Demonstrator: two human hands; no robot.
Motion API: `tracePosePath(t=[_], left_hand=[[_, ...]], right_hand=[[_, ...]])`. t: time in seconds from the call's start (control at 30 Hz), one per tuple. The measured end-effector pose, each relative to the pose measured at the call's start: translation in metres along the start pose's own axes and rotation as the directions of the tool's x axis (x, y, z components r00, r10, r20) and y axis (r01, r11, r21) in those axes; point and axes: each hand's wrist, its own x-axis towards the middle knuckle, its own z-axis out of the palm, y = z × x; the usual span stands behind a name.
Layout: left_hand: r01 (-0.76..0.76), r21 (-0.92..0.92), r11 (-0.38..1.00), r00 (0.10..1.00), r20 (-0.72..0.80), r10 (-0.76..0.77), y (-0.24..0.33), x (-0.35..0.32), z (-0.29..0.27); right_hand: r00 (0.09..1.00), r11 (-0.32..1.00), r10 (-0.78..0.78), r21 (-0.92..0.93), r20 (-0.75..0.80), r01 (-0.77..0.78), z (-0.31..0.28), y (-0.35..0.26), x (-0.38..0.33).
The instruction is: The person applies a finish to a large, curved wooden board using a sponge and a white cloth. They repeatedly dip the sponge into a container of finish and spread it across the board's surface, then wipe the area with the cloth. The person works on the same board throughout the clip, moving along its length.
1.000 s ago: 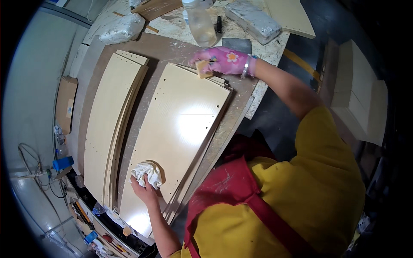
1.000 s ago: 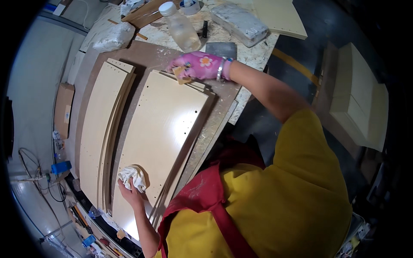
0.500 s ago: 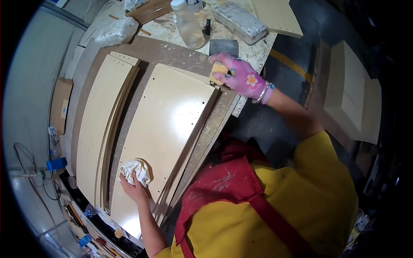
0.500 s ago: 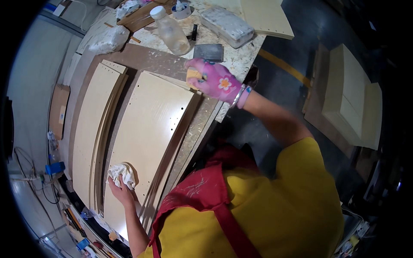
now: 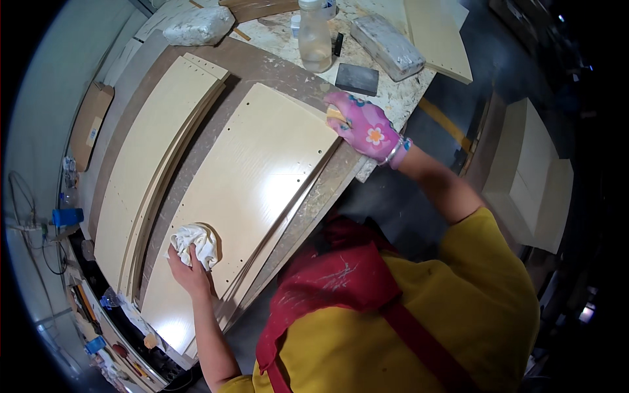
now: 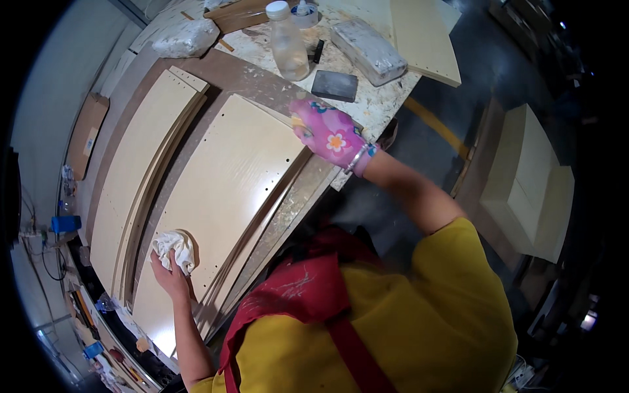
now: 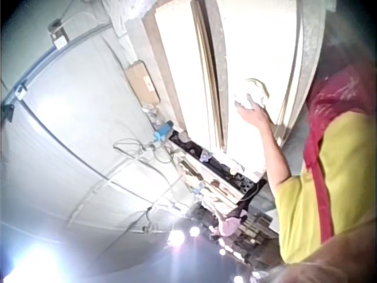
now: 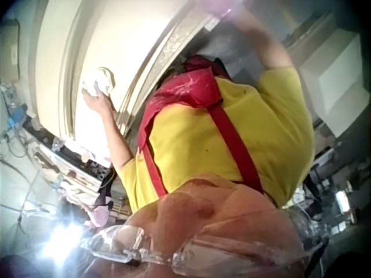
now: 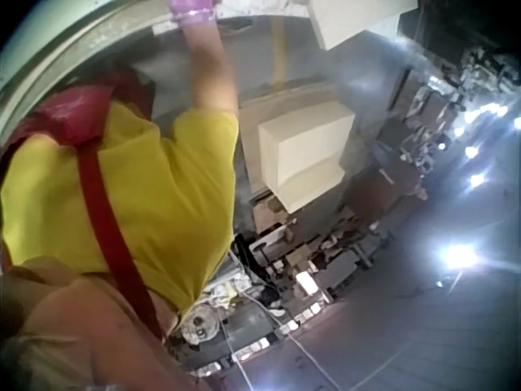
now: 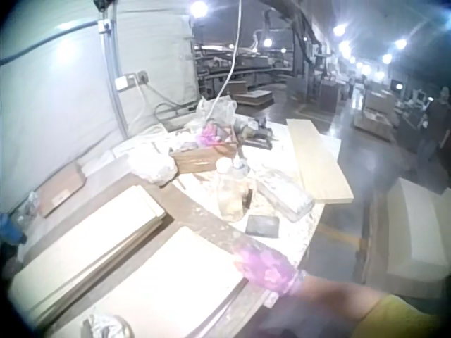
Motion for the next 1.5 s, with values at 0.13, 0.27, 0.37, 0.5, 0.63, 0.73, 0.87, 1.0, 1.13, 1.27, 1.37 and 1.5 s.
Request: tracePosePath(t=[0.13, 0.27, 0.37, 0.5, 0.63, 0.73, 0.87, 1.0, 1.13, 1.27, 1.37, 1.5], left_hand=[[0.004, 0.03, 1.0, 1.0, -0.005, -0.004, 0.0, -0.001, -0.001], [-0.007, 0.023, 1.0, 1.0, 0.004, 0.007, -0.003, -0.001, -0.001], [-0.001, 0.036, 0.999, 1.0, -0.009, 0.002, -0.008, -0.001, -0.002], [-0.029, 0.066, 0.997, 0.999, -0.022, 0.03, -0.007, 0.0, 0.0], [-0.017, 0.061, 0.998, 1.0, -0.004, 0.017, -0.006, 0.0, -0.001], [-0.001, 0.048, 0.999, 1.0, -0.021, 0.002, -0.004, -0.003, -0.002], [-0.022, 0.04, 0.999, 0.999, -0.032, 0.024, -0.003, -0.001, 0.001], [-0.021, 0.045, 0.999, 0.999, -0.024, 0.022, -0.005, -0.001, 0.0], [-0.016, 0.032, 0.999, 0.999, -0.029, 0.016, -0.001, -0.001, -0.002], [-0.025, 0.014, 1.0, 0.999, -0.033, 0.026, -0.005, -0.001, -0.001], [-0.019, -0.004, 1.0, 1.0, -0.02, 0.018, -0.005, -0.002, 0.001], [-0.013, -0.012, 1.0, 1.0, -0.027, 0.013, -0.004, -0.002, 0.0]], right_hand=[[0.999, 0.998, -0.04, -0.052, -0.024, 0.038, -0.002, -0.003, -0.002], [1.0, 0.998, 0.008, -0.055, 0.001, -0.008, 0.004, -0.006, 0.004], [0.995, 0.988, -0.097, -0.127, -0.021, 0.094, 0.004, -0.005, 0.002], [0.996, 0.991, -0.078, -0.116, -0.038, 0.073, 0.009, -0.006, 0.005], [0.996, 0.991, -0.057, -0.12, 0.065, 0.064, -0.001, -0.011, 0.005], [0.926, 0.979, 0.186, -0.145, 0.328, -0.145, -0.047, -0.037, -0.003], [0.98, 0.98, 0.197, 0.035, 0.036, -0.198, -0.037, -0.017, -0.014], [0.979, 0.977, 0.2, 0.081, -0.042, -0.197, -0.014, -0.025, -0.014], [0.997, 0.996, 0.073, -0.043, -0.015, -0.074, -0.007, -0.014, -0.017], [0.994, 0.994, 0.108, -0.034, 0.005, -0.108, -0.019, -0.021, -0.021], [0.996, 0.996, 0.057, -0.063, -0.07, -0.061, -0.008, -0.022, -0.018], [0.996, 0.978, 0.085, -0.19, -0.011, -0.086, -0.01, -0.017, -0.012]])
